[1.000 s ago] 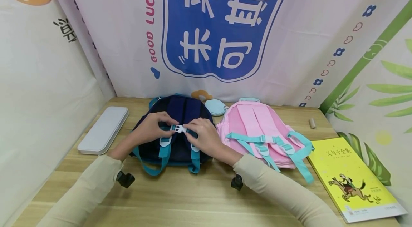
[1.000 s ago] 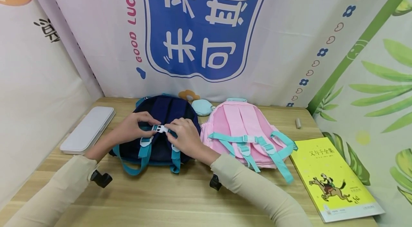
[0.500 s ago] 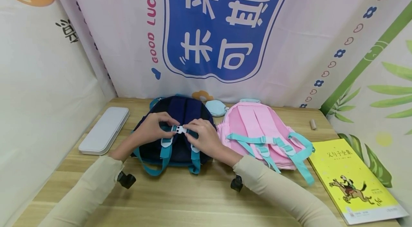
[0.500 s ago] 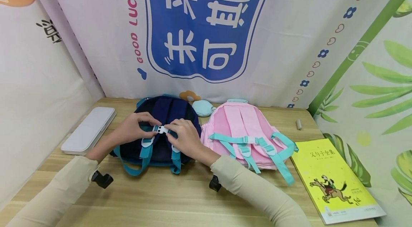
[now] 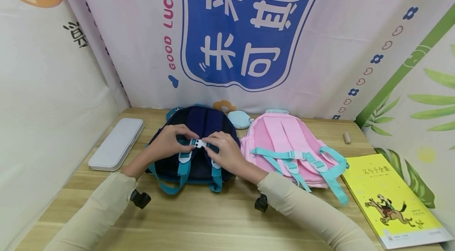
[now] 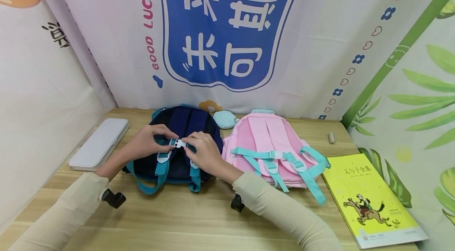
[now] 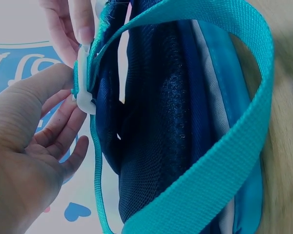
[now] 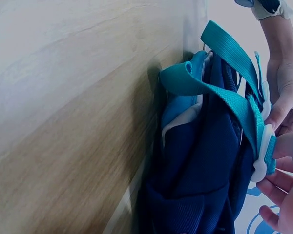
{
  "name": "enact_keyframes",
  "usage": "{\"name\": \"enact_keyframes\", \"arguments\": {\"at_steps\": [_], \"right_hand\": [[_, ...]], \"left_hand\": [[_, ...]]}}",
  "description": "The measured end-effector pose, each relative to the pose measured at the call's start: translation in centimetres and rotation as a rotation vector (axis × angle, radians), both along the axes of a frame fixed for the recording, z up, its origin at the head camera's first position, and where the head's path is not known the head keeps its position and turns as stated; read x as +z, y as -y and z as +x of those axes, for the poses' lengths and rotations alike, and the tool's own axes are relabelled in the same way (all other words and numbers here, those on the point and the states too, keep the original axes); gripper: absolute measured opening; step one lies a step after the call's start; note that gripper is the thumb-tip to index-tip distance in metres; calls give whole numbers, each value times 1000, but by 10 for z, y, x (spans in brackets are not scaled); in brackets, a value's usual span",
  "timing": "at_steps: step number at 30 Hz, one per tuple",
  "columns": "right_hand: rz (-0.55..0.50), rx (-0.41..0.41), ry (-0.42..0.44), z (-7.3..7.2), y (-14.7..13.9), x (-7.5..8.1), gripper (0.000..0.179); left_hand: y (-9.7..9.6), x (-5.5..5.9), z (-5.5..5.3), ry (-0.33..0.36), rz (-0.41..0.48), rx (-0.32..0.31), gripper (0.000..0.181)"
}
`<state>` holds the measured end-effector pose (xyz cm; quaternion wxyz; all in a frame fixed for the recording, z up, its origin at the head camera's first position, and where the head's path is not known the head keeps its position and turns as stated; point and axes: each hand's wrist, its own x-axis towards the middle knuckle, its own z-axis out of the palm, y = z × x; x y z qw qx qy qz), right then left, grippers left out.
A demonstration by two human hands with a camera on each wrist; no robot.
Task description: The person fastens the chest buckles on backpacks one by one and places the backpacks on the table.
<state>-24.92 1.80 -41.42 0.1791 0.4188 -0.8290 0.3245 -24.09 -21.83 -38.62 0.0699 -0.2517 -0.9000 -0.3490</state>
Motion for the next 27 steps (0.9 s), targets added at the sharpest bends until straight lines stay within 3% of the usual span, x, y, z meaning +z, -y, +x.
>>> {"name": "enact_keyframes", "arguments": {"at_steps": [13,27], "right_hand": [[-9,-7,51,1,0,1,25],[4,45,21,-2,-2,0,26]], "left_hand": [[0,0,-3,-12,5,-5,26],[-2,-1,-3,-6,17,-42,25]]}}
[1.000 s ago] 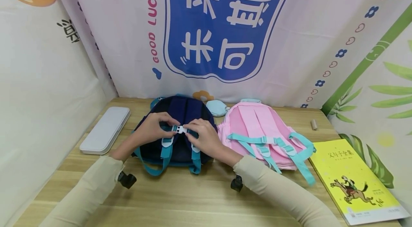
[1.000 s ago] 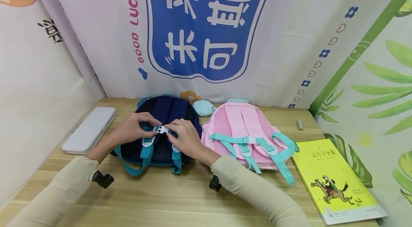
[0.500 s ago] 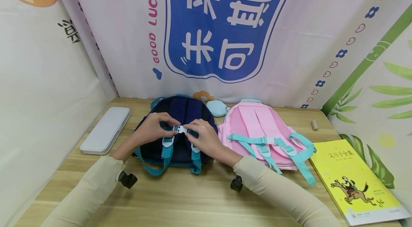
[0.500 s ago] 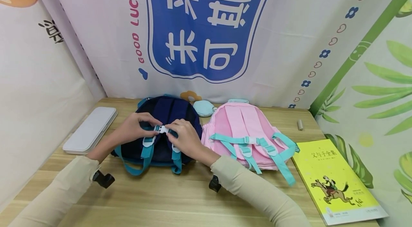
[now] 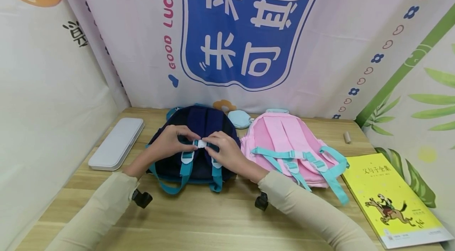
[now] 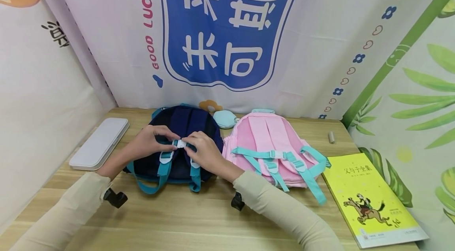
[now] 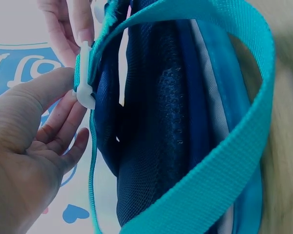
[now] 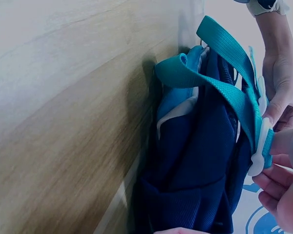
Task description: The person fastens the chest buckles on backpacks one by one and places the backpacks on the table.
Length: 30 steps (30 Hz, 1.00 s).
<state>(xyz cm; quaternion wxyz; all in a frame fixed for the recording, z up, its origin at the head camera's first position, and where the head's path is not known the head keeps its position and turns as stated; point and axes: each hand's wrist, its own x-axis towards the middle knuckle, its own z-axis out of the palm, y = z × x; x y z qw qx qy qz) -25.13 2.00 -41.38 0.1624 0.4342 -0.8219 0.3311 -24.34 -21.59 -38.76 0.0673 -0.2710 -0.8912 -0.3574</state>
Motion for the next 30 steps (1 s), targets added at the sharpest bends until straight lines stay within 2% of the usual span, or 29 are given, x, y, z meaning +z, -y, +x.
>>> {"name": "enact_keyframes", "arguments": {"at_steps": [13,23,30], "right_hand": [[10,-12,49,1,0,0,26],[101,-23,65,4,5,-2,26],[147,-36,34,5,7,-5,25]], "left_hand": [[1,-2,-2,-18,-20,-17,25],[4,-7,0,32,-50,8,23],[5,-14,0,67,-51,4,23]]}}
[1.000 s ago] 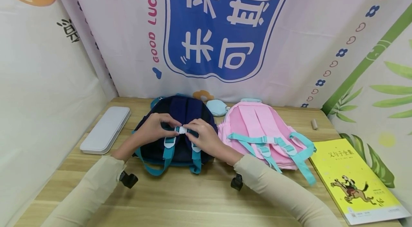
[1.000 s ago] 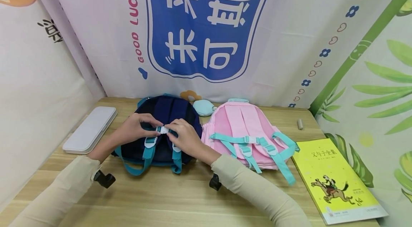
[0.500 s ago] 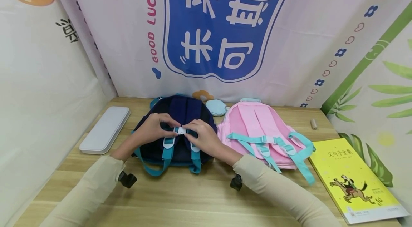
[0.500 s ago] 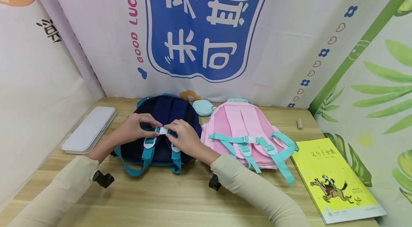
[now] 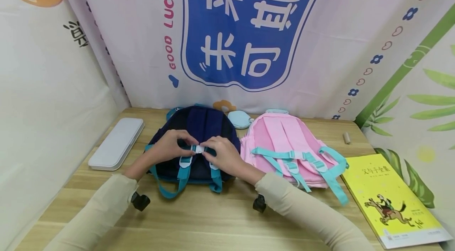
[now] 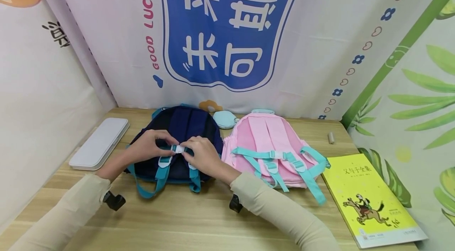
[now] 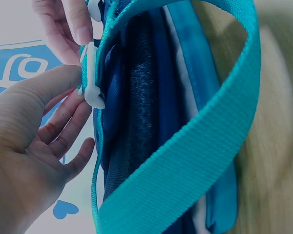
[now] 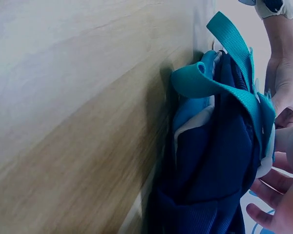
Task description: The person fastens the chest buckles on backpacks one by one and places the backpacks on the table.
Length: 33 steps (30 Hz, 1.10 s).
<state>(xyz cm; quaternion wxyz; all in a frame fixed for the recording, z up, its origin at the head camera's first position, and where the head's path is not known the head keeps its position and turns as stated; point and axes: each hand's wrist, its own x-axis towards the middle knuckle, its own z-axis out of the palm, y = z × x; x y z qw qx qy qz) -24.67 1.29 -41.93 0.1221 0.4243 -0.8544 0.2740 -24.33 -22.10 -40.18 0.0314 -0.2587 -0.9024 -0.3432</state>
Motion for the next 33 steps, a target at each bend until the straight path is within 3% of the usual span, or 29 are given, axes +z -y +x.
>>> {"name": "enact_keyframes", "arguments": {"at_steps": [12,33], "right_hand": [[81,17,22,-1,0,-4,29],[131,22,103,-8,-2,2,37]], "left_hand": [[0,-7,-2,65,-24,-11,23],[0,-4,-9,61,-22,-32,29]]}}
